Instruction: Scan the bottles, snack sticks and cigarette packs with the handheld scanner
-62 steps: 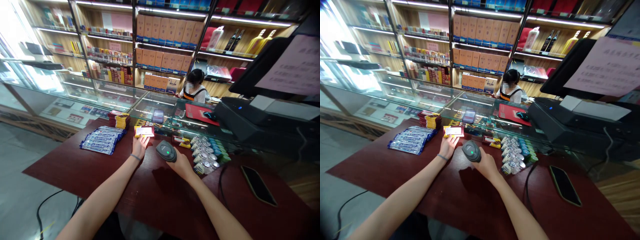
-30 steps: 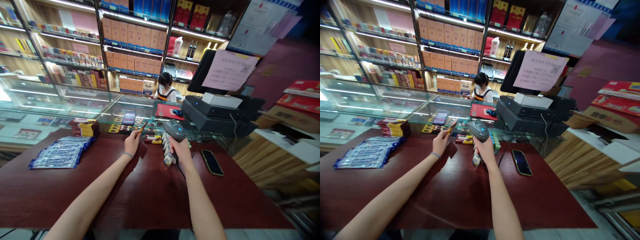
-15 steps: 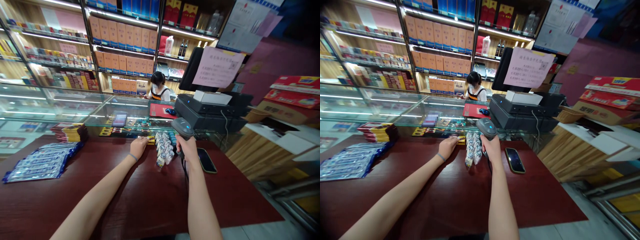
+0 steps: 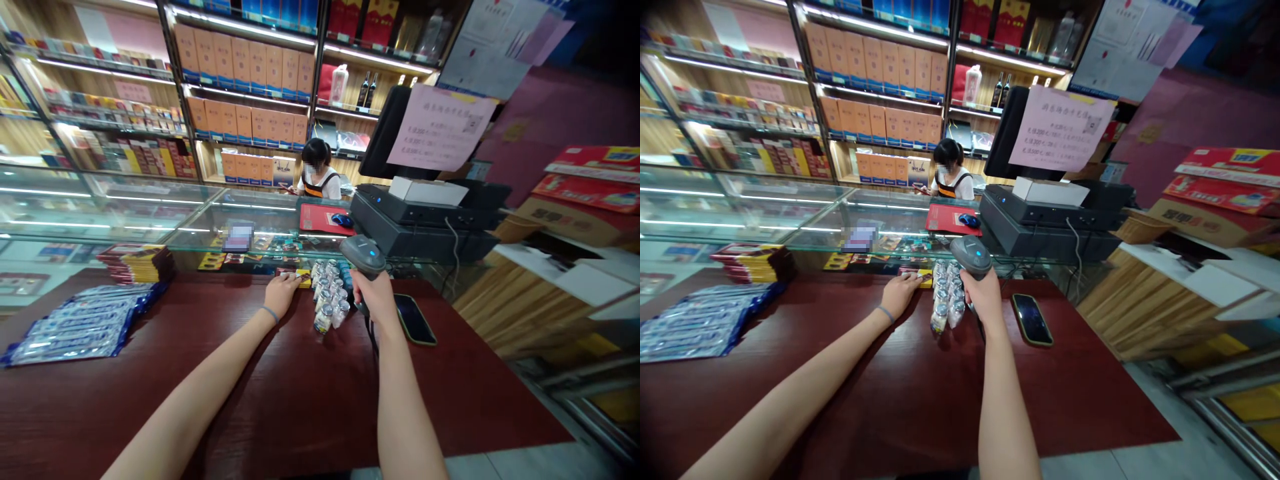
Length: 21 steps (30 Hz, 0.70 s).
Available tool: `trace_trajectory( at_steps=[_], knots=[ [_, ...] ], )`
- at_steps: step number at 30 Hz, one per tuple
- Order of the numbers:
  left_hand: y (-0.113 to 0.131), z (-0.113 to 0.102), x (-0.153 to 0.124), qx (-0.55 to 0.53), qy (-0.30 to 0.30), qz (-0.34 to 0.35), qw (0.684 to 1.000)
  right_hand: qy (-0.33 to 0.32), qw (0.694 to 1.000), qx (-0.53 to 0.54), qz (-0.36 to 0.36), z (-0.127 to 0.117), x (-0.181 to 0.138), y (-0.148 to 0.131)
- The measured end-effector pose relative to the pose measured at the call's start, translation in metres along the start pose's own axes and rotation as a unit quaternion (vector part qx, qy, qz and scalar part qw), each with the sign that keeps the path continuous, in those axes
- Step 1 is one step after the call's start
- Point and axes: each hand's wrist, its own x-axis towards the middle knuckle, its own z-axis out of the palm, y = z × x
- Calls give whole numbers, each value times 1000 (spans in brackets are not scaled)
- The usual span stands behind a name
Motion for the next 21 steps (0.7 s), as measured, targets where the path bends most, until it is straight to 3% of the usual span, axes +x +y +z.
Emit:
trace_trajectory(
  at_steps=[4,8,14,21],
  knots=[
    [-5,3,0,-28,34,2,999,7,1000,-8,9,3,1,1],
    [-12,-12,-2,-44,94,6,995,7,1000,-23,7,7,-2,-4],
    [-40,-73,-14,-9,152,-29,988,-17,999,-47,8,28,-19,-20],
    [-110,-144,-53,48,173,-126,976,-62,997,-49,-11,74,-42,-23]
  ],
)
